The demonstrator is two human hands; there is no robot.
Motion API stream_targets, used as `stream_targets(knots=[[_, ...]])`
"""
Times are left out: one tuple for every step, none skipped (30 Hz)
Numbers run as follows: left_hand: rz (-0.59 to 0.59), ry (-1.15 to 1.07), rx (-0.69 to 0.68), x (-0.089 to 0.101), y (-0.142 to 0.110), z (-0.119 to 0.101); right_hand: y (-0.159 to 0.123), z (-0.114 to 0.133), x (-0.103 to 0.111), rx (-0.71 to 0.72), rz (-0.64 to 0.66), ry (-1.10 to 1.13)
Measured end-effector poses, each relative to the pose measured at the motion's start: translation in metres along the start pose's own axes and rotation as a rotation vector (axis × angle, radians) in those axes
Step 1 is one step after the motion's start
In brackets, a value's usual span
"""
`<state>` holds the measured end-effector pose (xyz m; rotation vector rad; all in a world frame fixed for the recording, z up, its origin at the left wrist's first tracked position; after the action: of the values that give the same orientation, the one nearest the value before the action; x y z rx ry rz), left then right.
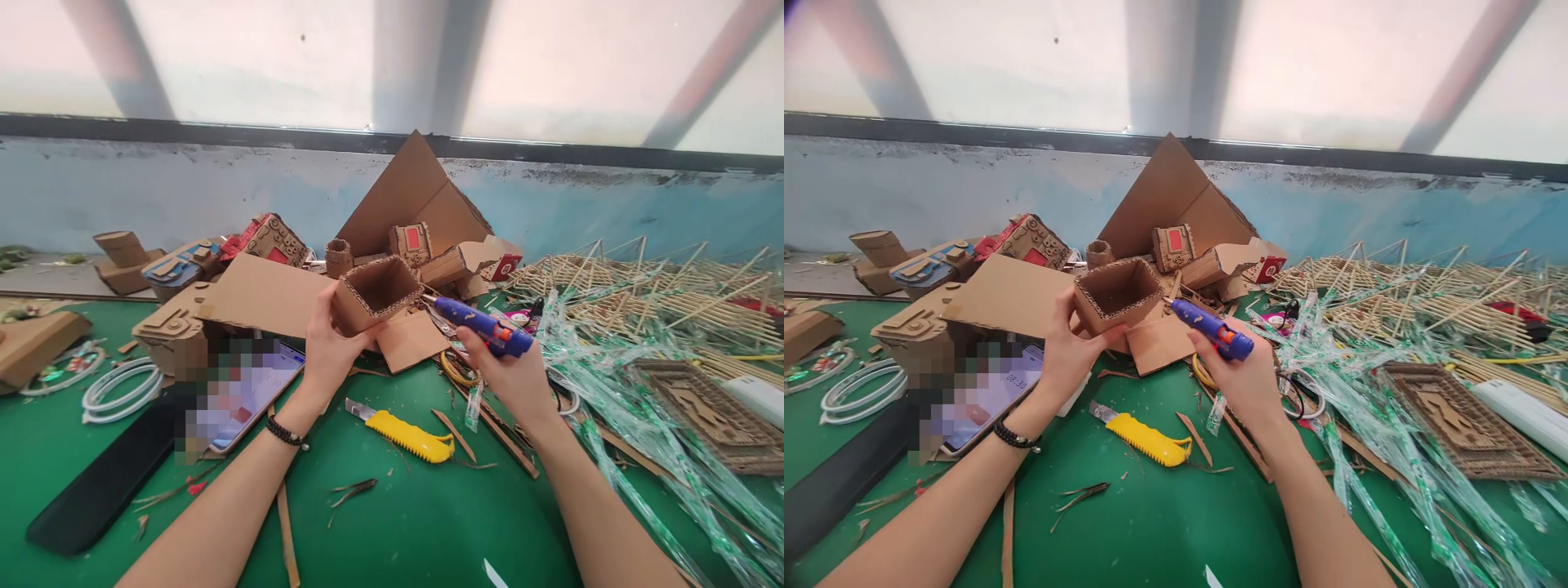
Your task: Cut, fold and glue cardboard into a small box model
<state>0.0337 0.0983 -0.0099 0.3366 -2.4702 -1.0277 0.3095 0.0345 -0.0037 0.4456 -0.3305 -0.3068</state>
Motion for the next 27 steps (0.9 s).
stream_targets(knots=[[-0.022, -0.052, 0.038, 0.002, 0.002, 0.0, 0.004, -0.006, 0.006, -0.008, -0.026, -0.06], [-0.047, -0.109, 0.081, 0.005, 0.004, 0.0, 0.009, -0.013, 0.013, -0.011, -0.045, -0.139], [-0.075, -0.158, 0.118, 0.008, 0.006, 0.001, 0.014, -0.02, 0.02, -0.004, -0.059, -0.224], [-0.1, -0.186, 0.142, 0.01, 0.008, 0.001, 0.018, -0.028, 0.025, 0.015, -0.051, -0.308], [-0.119, -0.202, 0.155, 0.012, 0.009, 0.001, 0.022, -0.036, 0.029, 0.043, -0.031, -0.391], [-0.132, -0.21, 0.163, 0.014, 0.011, 0.001, 0.024, -0.046, 0.033, 0.062, -0.005, -0.467], [-0.14, -0.213, 0.167, 0.015, 0.012, 0.002, 0.025, -0.056, 0.036, 0.074, 0.035, -0.545], [-0.144, -0.214, 0.167, 0.016, 0.012, 0.002, 0.025, -0.067, 0.038, 0.07, 0.091, -0.618], [-0.146, -0.209, 0.165, 0.017, 0.013, 0.002, 0.025, -0.077, 0.04, 0.054, 0.137, -0.682], [-0.144, -0.2, 0.16, 0.017, 0.013, 0.002, 0.023, -0.086, 0.043, 0.035, 0.178, -0.733], [-0.143, -0.188, 0.154, 0.018, 0.013, 0.002, 0.022, -0.092, 0.046, 0.024, 0.216, -0.767], [-0.141, -0.175, 0.149, 0.018, 0.013, 0.002, 0.02, -0.096, 0.048, 0.018, 0.245, -0.788], [-0.14, -0.163, 0.145, 0.019, 0.013, 0.002, 0.02, -0.098, 0.051, 0.016, 0.267, -0.799], [-0.14, -0.154, 0.142, 0.02, 0.013, 0.003, 0.02, -0.097, 0.054, 0.018, 0.278, -0.801], [-0.144, -0.151, 0.142, 0.021, 0.013, 0.003, 0.021, -0.093, 0.056, 0.02, 0.271, -0.798], [-0.152, -0.151, 0.144, 0.022, 0.014, 0.004, 0.022, -0.087, 0.058, 0.026, 0.237, -0.792], [-0.163, -0.152, 0.146, 0.024, 0.015, 0.004, 0.024, -0.078, 0.06, 0.042, 0.178, -0.781], [-0.174, -0.153, 0.149, 0.025, 0.015, 0.005, 0.026, -0.067, 0.059, 0.073, 0.102, -0.762], [-0.186, -0.154, 0.152, 0.026, 0.016, 0.005, 0.026, -0.053, 0.056, 0.125, 0.009, -0.74], [-0.193, -0.155, 0.154, 0.027, 0.017, 0.006, 0.025, -0.039, 0.049, 0.205, -0.053, -0.707], [-0.196, -0.157, 0.157, 0.028, 0.017, 0.006, 0.022, -0.027, 0.038, 0.294, -0.066, -0.664], [-0.195, -0.16, 0.158, 0.028, 0.018, 0.005, 0.018, -0.016, 0.021, 0.378, 0.002, -0.626], [-0.194, -0.167, 0.16, 0.028, 0.018, 0.005, 0.012, -0.009, 0.002, 0.455, 0.107, -0.594], [-0.195, -0.177, 0.162, 0.029, 0.019, 0.004, 0.004, -0.005, -0.018, 0.506, 0.229, -0.585], [-0.198, -0.188, 0.163, 0.029, 0.019, 0.003, -0.003, -0.004, -0.036, 0.534, 0.351, -0.601], [-0.202, -0.195, 0.163, 0.03, 0.02, 0.002, -0.01, -0.005, -0.051, 0.549, 0.44, -0.627], [-0.206, -0.198, 0.161, 0.031, 0.021, 0.002, -0.016, -0.008, -0.062, 0.551, 0.496, -0.655]])
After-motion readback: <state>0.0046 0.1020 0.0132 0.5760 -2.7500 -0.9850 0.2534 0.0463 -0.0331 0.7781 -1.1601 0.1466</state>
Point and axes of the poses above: each hand's wrist, its own y-axis towards the middle knuckle, its own x-axis out of the back of the hand, z = x × y, the point moved 5 cm from there along y, towards the middle knuckle, and after that the axes turned 7 degrees about y, right-handed, at the moved point
